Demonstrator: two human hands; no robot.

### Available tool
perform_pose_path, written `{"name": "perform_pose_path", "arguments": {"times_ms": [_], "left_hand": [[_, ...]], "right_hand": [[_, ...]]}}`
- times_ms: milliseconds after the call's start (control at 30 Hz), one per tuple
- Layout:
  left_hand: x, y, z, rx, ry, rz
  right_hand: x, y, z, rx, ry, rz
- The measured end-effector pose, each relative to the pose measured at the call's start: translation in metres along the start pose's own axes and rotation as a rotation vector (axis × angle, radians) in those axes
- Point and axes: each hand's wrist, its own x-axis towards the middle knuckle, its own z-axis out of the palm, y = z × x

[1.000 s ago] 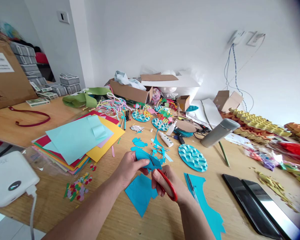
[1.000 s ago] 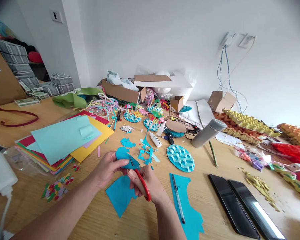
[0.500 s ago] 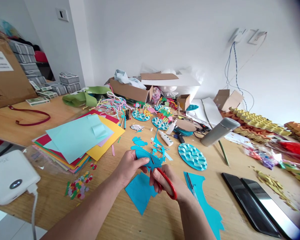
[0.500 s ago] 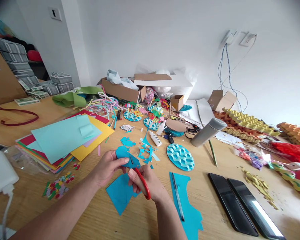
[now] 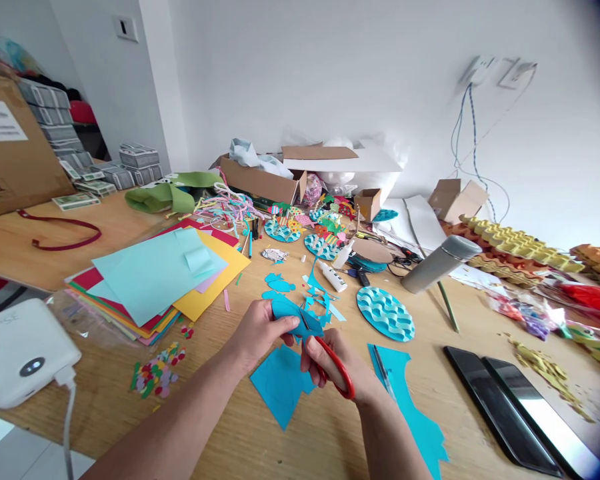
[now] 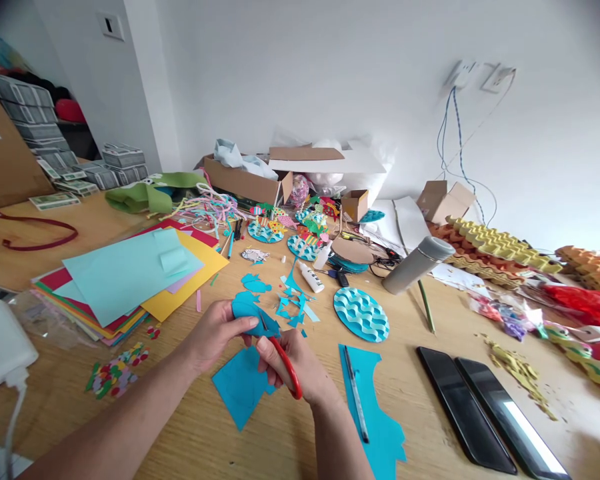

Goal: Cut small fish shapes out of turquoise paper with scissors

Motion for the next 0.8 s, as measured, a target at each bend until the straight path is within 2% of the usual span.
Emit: {"name": "perform_pose_path", "arguments": {"times_ms": [267, 800], "left_hand": [[0.0006, -0.0001, 0.0, -0.014, 0.006, 0.005], [0.0009, -0.0032, -0.001, -0.016, 0.011, 0.012]], "right_hand": [[-0.0031, -0.0075, 0.001, -0.019, 0.03, 0.044], [-0.0014, -0.0072, 0.0018, -0.013, 0.052, 0.068]]}}
